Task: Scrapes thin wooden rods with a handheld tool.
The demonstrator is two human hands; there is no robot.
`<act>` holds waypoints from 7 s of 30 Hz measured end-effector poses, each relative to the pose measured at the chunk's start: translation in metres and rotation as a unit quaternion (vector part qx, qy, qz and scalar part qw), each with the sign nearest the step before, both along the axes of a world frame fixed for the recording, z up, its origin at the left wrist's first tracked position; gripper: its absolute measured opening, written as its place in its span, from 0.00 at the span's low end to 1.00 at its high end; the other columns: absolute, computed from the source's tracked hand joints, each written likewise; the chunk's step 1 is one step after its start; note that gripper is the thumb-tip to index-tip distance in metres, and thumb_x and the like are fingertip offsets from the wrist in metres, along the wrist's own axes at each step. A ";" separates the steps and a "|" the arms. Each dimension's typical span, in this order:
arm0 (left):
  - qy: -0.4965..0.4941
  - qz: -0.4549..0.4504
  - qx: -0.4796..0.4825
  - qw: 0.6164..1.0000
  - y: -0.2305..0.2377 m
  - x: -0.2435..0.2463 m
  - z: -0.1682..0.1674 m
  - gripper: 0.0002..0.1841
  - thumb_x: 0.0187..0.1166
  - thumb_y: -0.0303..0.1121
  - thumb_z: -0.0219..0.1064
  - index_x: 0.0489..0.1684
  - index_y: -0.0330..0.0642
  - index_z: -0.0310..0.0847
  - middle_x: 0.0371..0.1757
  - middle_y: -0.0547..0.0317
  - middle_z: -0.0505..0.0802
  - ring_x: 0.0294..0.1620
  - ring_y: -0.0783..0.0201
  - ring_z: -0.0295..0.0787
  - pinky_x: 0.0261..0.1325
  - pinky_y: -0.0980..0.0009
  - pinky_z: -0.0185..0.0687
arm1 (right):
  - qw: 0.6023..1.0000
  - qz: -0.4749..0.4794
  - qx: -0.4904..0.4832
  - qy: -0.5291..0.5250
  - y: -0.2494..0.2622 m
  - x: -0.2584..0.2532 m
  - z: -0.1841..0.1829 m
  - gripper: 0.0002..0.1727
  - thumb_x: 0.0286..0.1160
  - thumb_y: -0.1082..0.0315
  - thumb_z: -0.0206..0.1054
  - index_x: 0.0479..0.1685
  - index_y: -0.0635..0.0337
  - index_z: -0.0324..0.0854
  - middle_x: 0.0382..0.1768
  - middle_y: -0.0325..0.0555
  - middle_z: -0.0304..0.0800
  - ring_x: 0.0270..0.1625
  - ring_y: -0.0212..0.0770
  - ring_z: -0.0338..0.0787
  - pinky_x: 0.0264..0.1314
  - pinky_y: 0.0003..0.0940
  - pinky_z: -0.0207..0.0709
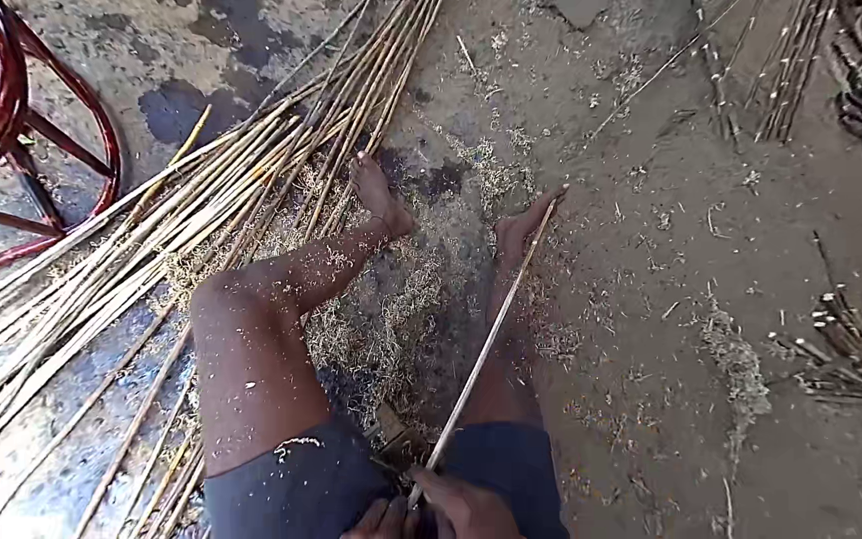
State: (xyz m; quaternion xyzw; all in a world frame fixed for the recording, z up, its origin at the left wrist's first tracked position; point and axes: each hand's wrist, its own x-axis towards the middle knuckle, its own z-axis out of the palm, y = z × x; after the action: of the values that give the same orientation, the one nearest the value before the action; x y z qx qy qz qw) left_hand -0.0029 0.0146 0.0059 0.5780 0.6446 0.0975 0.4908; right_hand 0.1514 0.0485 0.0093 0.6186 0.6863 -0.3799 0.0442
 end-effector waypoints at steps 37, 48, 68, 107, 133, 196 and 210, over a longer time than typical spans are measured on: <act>-0.246 0.098 -0.014 0.964 0.000 -0.013 -0.040 0.15 0.86 0.37 0.55 0.39 0.40 0.88 0.17 0.70 0.81 0.15 0.76 0.74 0.21 0.75 0.73 | 0.997 -0.020 -0.042 0.062 0.042 0.041 -0.023 0.26 0.89 0.67 0.50 0.85 0.49 0.74 0.43 0.53 0.94 0.46 0.55 0.93 0.58 0.59 0.81; -0.137 0.055 0.089 0.985 0.001 -0.014 -0.039 0.17 0.86 0.36 0.56 0.35 0.36 0.89 0.19 0.60 0.84 0.19 0.68 0.79 0.30 0.64 0.79 | 0.991 0.034 0.027 0.130 0.011 0.007 -0.001 0.24 0.78 0.74 0.57 0.72 0.53 0.85 0.34 0.54 0.94 0.38 0.58 0.94 0.43 0.63 0.83; -0.143 0.077 0.077 0.984 0.005 -0.023 -0.037 0.18 0.89 0.38 0.54 0.38 0.38 0.89 0.21 0.67 0.86 0.18 0.74 0.78 0.26 0.72 0.79 | 0.988 -0.016 -0.031 0.154 0.043 0.030 -0.004 0.25 0.91 0.68 0.50 0.84 0.50 0.74 0.45 0.52 0.95 0.44 0.51 0.93 0.57 0.54 0.83; 0.054 0.068 0.183 0.979 -0.001 -0.007 -0.012 0.22 0.89 0.36 0.47 0.29 0.35 0.82 0.15 0.61 0.78 0.17 0.63 0.79 0.23 0.63 0.75 | 0.994 -0.036 0.009 0.105 0.055 0.012 -0.013 0.23 0.87 0.68 0.57 0.78 0.46 0.81 0.41 0.50 0.95 0.43 0.53 0.93 0.52 0.59 0.82; 0.027 0.127 0.125 0.984 -0.017 -0.016 -0.019 0.24 0.91 0.37 0.44 0.21 0.39 0.76 0.14 0.66 0.72 0.16 0.69 0.72 0.22 0.68 0.70 | 0.995 -0.012 -0.030 0.090 0.041 -0.003 -0.025 0.26 0.78 0.71 0.63 0.77 0.47 0.81 0.38 0.51 0.94 0.41 0.55 0.93 0.48 0.61 0.83; -0.430 0.395 -0.253 0.771 0.003 -0.008 0.010 0.27 0.98 0.41 0.30 0.22 0.49 0.65 0.08 0.75 0.66 0.06 0.80 0.58 0.10 0.84 0.54 | 0.988 0.001 0.100 0.113 0.010 -0.012 0.009 0.25 0.76 0.75 0.59 0.73 0.54 0.84 0.29 0.52 0.91 0.29 0.55 0.91 0.33 0.57 0.84; -0.635 0.407 -0.405 0.517 0.001 -0.021 0.008 0.33 0.94 0.45 0.25 0.13 0.54 0.68 0.07 0.76 0.68 0.03 0.84 0.61 0.06 0.89 0.57 | 0.980 -0.033 0.145 0.134 0.002 0.000 -0.009 0.24 0.76 0.72 0.58 0.70 0.55 0.86 0.26 0.46 0.90 0.25 0.47 0.89 0.29 0.51 0.84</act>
State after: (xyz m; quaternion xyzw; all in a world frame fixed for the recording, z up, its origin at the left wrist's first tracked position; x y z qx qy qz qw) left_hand -0.0240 0.0154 0.0135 -0.2244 0.2967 0.3563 0.8571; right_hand 0.1514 0.0507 0.0002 0.5842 0.7133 -0.3567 -0.1505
